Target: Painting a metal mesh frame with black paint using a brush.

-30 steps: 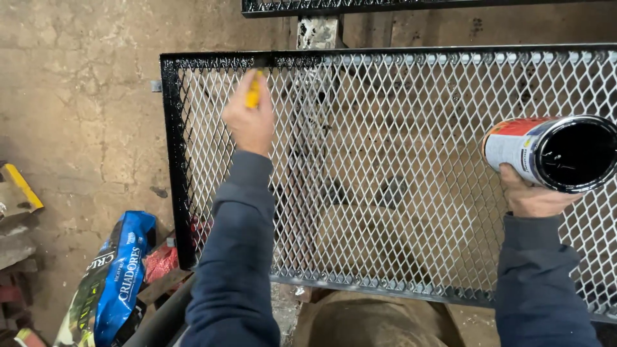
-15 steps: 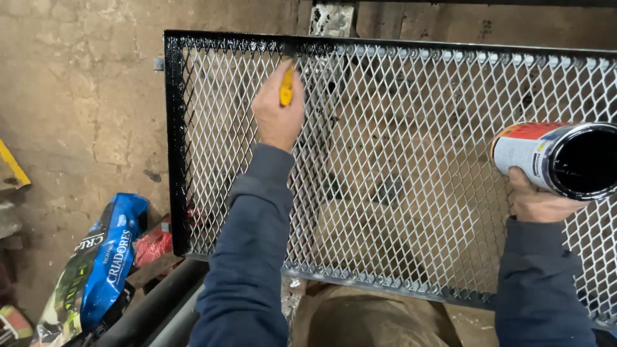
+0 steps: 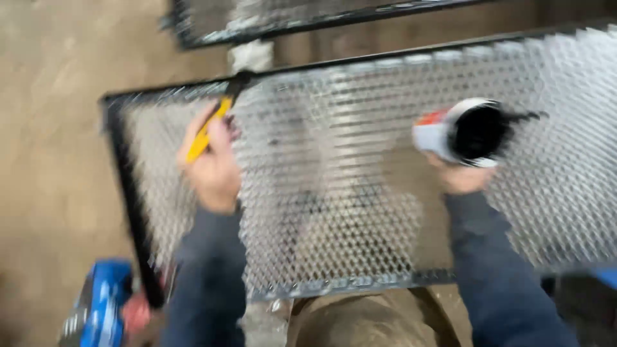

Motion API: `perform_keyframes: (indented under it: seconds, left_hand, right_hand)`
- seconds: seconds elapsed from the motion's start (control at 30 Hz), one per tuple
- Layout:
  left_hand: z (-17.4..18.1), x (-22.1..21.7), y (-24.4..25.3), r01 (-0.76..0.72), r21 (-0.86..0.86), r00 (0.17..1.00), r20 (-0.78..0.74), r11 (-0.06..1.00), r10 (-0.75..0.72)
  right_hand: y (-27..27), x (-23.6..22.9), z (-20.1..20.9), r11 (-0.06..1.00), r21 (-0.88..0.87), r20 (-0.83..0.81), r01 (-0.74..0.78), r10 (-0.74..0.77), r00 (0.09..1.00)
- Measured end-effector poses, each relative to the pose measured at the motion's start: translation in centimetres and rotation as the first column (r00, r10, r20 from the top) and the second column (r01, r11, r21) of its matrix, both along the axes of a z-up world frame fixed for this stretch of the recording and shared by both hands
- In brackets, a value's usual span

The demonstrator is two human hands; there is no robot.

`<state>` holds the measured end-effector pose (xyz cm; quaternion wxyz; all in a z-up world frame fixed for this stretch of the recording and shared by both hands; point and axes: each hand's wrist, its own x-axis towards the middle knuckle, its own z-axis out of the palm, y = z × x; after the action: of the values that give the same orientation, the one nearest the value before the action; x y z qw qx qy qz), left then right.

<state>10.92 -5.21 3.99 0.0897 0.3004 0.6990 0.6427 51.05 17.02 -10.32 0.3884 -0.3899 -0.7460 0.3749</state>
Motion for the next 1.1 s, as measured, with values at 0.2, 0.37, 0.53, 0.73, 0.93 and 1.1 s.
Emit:
perform_keyframes:
  seconds: [0.2, 0.37, 0.53, 0.73, 0.93, 1.1]
  left_hand:
    - [10.8, 9.8, 4.7, 0.29, -0.131, 0.934, -0.179, 0.948, -0.31]
    - [14.3, 14.2, 9.8, 0.536, -0.23, 0.755, -0.3, 0.812, -0.583]
    - [13.5, 17.2, 14.2, 0.667, -0.449, 0.479, -0.353, 0.595, -0.804]
    - [10.7, 18.8, 17.5, 0.549, -0.664, 0.388, -0.335, 0.507, -0.859]
    - [9.1, 19.3, 18.5, 0.53, -0.665, 0.367, -0.378, 0.526, -0.85]
    - [8.4, 19.2, 19.0, 0.526, -0.695, 0.374, -0.328, 0.49, -0.867]
  right_hand:
    - [-0.8, -1.8, 3.8, 0.984, 0.14, 0.225, 0.111, -0.141, 0.964]
    - [-0.8, -1.7, 3.1, 0.954, 0.262, 0.236, 0.143, -0.207, 0.95]
    - [-0.3, -2.2, 4.9, 0.894, 0.418, 0.25, 0.163, -0.286, 0.925]
    - [-0.2, -1.8, 4.0, 0.927, 0.335, 0.218, 0.169, -0.251, 0.943]
    - [-0.1, -1.6, 3.8, 0.955, 0.255, 0.156, 0.153, -0.196, 0.968]
    - [0.0, -1.6, 4.3, 0.958, 0.242, 0.168, 0.155, -0.199, 0.965]
